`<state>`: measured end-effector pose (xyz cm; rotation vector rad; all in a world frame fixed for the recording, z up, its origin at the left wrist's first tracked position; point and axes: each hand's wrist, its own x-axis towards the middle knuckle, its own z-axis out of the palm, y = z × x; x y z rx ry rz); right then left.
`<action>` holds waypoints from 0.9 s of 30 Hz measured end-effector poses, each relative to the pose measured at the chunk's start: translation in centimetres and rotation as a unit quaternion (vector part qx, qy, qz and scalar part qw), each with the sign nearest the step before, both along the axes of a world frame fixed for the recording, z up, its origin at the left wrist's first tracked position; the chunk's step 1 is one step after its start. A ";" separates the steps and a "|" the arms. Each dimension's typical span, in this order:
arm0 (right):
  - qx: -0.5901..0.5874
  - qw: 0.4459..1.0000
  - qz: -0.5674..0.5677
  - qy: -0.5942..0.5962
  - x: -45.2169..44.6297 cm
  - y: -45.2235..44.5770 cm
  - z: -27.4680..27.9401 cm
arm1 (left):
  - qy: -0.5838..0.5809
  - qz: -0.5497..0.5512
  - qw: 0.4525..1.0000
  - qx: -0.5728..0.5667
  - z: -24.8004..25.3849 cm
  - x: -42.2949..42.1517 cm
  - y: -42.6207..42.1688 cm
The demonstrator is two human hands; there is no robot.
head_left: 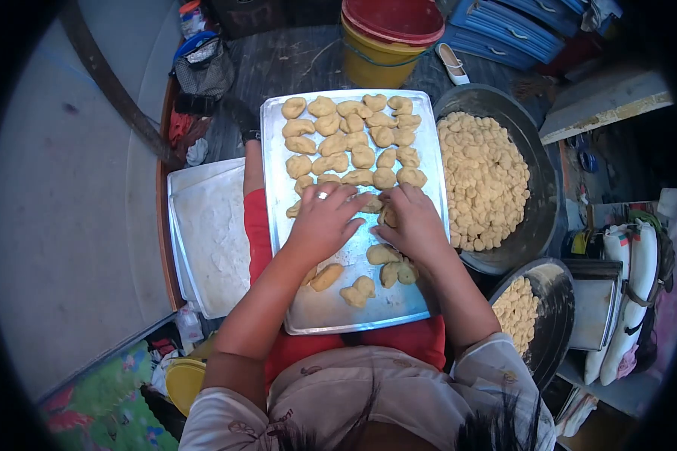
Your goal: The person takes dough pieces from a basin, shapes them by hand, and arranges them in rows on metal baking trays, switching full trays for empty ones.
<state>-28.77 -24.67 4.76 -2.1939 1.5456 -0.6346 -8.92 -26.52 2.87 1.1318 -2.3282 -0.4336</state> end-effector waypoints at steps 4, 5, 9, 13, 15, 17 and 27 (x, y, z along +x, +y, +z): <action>0.162 0.983 -0.070 -0.048 -1.5 0.2 -0.4 | -0.057 -0.053 0.997 -0.016 -1.7 -1.7 -1.1; 0.110 0.989 -0.077 -0.069 -1.7 -0.1 -1.3 | -0.057 -0.058 0.997 -0.016 -1.9 -1.9 -1.5; 0.026 0.996 -0.070 -0.052 -2.2 0.0 -0.7 | -0.081 -0.014 0.996 -0.033 -2.0 -2.0 -2.1; 0.074 0.997 0.029 0.020 -4.5 1.6 1.8 | -0.054 0.010 0.998 -0.017 -1.1 -2.2 -1.3; 0.131 0.990 0.030 -0.049 -5.8 1.9 1.0 | -0.046 -0.024 0.998 -0.037 -0.9 -3.1 -1.2; 0.183 0.976 0.032 -0.115 -6.4 1.5 0.5 | -0.039 -0.074 0.995 -0.057 -1.0 -4.1 -1.4; 0.097 0.987 -0.003 -0.127 -7.1 1.0 -0.8 | -0.063 -0.112 0.992 0.001 -0.6 -7.4 1.2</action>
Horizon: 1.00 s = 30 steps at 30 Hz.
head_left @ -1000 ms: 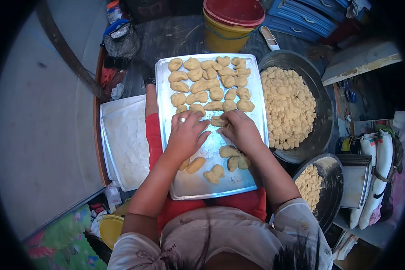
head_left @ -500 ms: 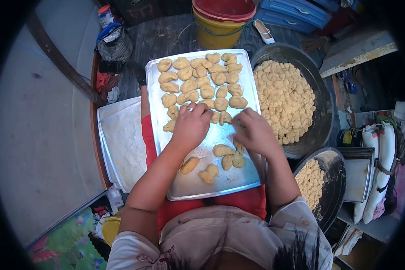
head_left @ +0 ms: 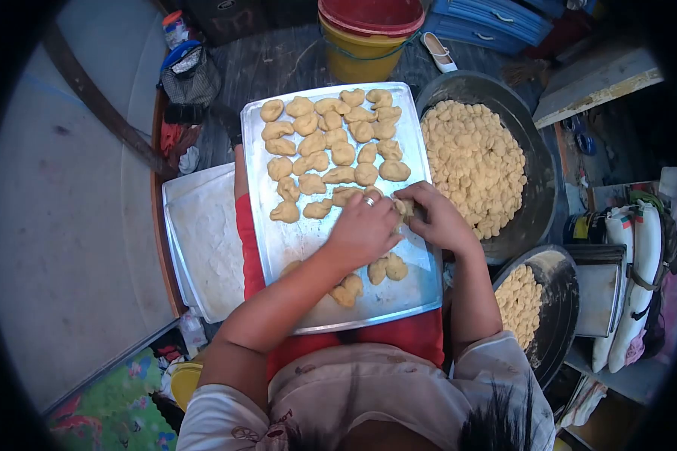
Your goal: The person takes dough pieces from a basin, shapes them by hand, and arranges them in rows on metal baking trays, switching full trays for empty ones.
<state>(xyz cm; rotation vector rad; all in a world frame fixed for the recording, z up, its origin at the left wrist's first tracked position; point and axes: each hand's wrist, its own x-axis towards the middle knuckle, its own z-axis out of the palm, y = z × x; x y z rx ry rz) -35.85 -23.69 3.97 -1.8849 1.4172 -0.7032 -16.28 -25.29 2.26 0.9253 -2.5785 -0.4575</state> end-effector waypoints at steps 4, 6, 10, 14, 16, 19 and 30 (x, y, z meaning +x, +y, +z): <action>0.048 0.991 -0.119 -0.024 0.1 0.2 -0.7 | 0.001 0.011 0.999 -0.038 -0.7 -0.7 1.4; -0.003 0.992 -0.123 -0.035 0.5 -0.1 -1.1 | 0.009 -0.001 0.999 -0.040 -1.1 -0.6 1.7; -0.168 0.982 -0.074 0.033 0.5 -0.9 -3.3 | 0.013 -0.051 0.998 0.043 -1.3 0.4 2.0; -0.196 0.977 -0.038 0.080 0.9 -1.0 -2.8 | 0.088 0.020 0.994 0.066 0.1 3.2 3.0; -0.205 0.966 -0.047 0.148 1.4 -0.4 -1.1 | 0.160 0.096 0.981 0.042 1.5 6.2 3.5; -0.158 0.980 -0.065 0.100 2.8 1.0 0.8 | 0.175 0.161 0.970 0.055 1.4 11.2 4.4; -0.068 0.963 0.254 0.055 13.5 3.1 -1.4 | 0.153 0.198 0.957 0.147 -0.6 15.7 4.0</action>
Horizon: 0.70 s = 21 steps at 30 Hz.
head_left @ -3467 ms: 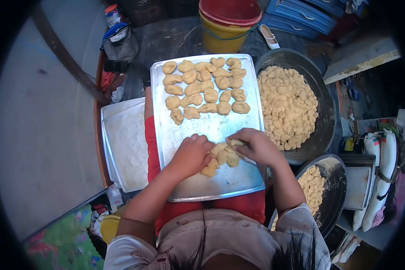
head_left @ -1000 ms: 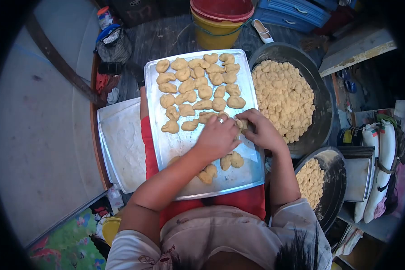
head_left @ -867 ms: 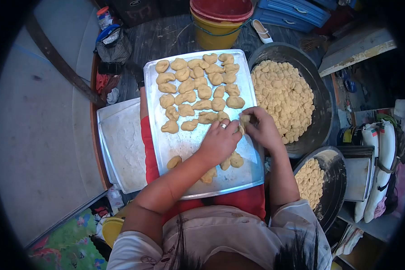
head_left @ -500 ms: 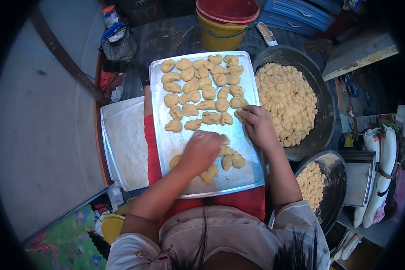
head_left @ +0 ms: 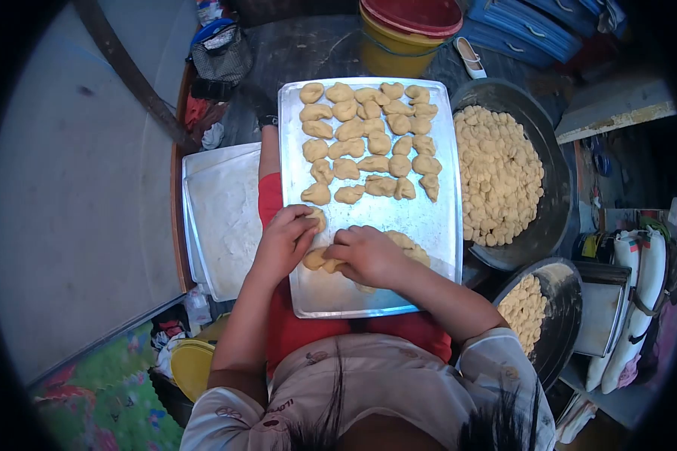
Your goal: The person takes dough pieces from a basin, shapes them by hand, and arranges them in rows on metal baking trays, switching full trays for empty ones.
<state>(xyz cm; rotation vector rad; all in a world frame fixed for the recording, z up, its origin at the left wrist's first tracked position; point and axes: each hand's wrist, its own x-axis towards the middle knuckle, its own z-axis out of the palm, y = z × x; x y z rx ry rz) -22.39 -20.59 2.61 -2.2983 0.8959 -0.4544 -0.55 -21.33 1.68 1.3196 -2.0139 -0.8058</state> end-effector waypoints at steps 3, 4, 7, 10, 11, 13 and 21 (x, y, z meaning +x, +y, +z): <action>0.013 0.995 -0.095 0.020 -0.9 -1.5 0.5 | -0.002 -0.003 1.000 0.006 -0.1 0.2 0.0; 0.017 0.991 -0.135 0.015 -1.4 -2.0 0.9 | -0.002 0.000 1.000 0.003 0.0 0.1 0.1; 0.058 0.977 -0.203 0.033 -2.6 -2.6 1.8 | -0.129 -0.031 0.990 -0.046 2.5 0.0 1.3; 0.084 0.976 -0.203 -0.006 -3.5 -2.4 1.0 | -0.176 -0.039 0.983 -0.036 2.0 -0.9 2.8; 0.036 0.980 -0.197 -0.014 -4.2 -2.4 0.4 | -0.199 -0.041 0.978 -0.037 1.7 -1.2 3.0; -0.012 0.981 -0.191 -0.025 -5.2 -2.4 0.4 | -0.185 -0.051 0.981 -0.040 1.4 -1.7 3.2; 0.026 0.955 -0.285 -0.080 -5.4 -1.3 -0.3 | -0.172 -0.022 0.974 -0.146 -0.8 -5.7 -0.9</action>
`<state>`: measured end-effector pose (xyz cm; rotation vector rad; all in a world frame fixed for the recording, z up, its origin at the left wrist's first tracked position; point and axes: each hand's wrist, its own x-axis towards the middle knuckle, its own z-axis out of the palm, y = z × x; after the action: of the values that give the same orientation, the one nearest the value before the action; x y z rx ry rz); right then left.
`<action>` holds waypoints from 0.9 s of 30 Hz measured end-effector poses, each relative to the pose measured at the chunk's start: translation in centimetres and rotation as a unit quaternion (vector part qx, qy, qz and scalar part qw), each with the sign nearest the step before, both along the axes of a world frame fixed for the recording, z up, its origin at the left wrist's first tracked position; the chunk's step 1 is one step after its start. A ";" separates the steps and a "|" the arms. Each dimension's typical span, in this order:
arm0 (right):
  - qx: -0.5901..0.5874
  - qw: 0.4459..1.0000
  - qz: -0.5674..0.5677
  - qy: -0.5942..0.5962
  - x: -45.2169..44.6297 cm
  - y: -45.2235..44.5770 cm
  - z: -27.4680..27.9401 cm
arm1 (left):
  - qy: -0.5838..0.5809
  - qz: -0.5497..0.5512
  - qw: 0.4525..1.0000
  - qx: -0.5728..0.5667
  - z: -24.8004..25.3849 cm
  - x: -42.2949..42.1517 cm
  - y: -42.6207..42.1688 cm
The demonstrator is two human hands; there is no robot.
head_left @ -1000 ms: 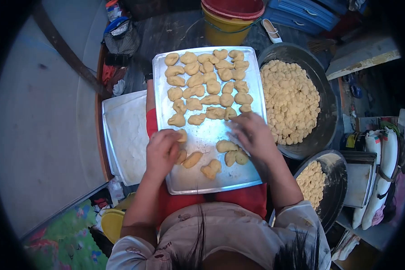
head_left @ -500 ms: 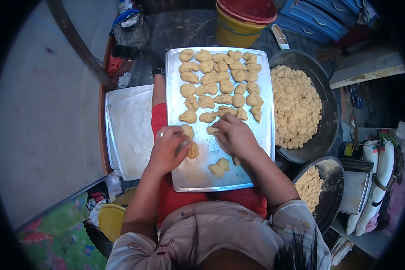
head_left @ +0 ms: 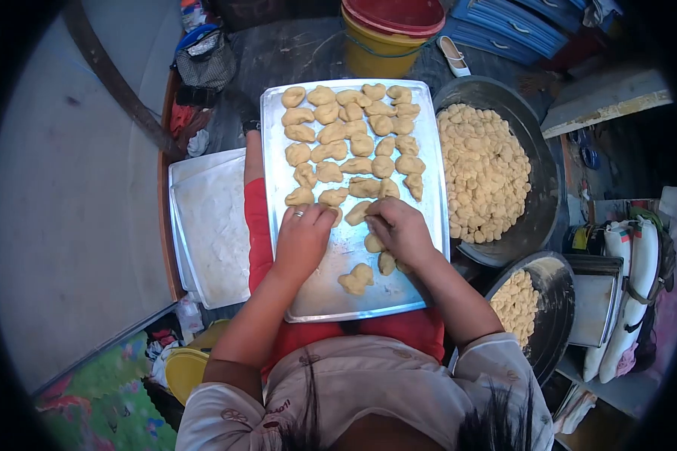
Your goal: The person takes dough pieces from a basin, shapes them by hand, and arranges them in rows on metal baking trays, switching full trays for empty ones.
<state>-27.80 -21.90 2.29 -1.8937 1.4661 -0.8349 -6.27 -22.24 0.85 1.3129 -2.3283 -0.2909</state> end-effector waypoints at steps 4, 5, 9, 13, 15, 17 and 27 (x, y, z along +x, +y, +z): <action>-0.013 0.996 0.037 0.076 -1.4 0.5 1.9 | 0.008 0.046 0.998 0.033 1.0 -0.7 0.3; 0.026 0.991 0.088 0.102 -1.6 1.0 1.9 | 0.006 0.044 0.998 0.034 1.3 -1.0 0.3; 0.094 0.991 0.089 0.043 -2.5 1.6 1.2 | 0.039 -0.065 0.995 0.064 2.6 -3.1 -0.5; 0.095 0.993 -0.056 -0.044 -2.9 0.9 1.3 | -0.007 -0.154 0.986 0.055 1.6 -3.4 -2.2; -0.051 0.998 -0.014 0.040 -3.5 0.2 0.2 | -0.036 -0.175 0.982 0.066 1.0 -3.1 -2.4; -0.063 0.996 -0.004 0.067 -3.6 0.4 0.5 | -0.047 -0.166 0.983 0.068 1.7 -3.0 -2.6; 0.130 0.972 0.181 0.072 -8.0 3.4 2.9 | -0.009 -0.169 0.985 0.036 0.5 -7.8 -2.7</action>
<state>-35.84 -18.52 5.18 -1.9645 1.1883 -0.3246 -14.10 -24.91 1.33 0.9489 -2.5719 -0.4755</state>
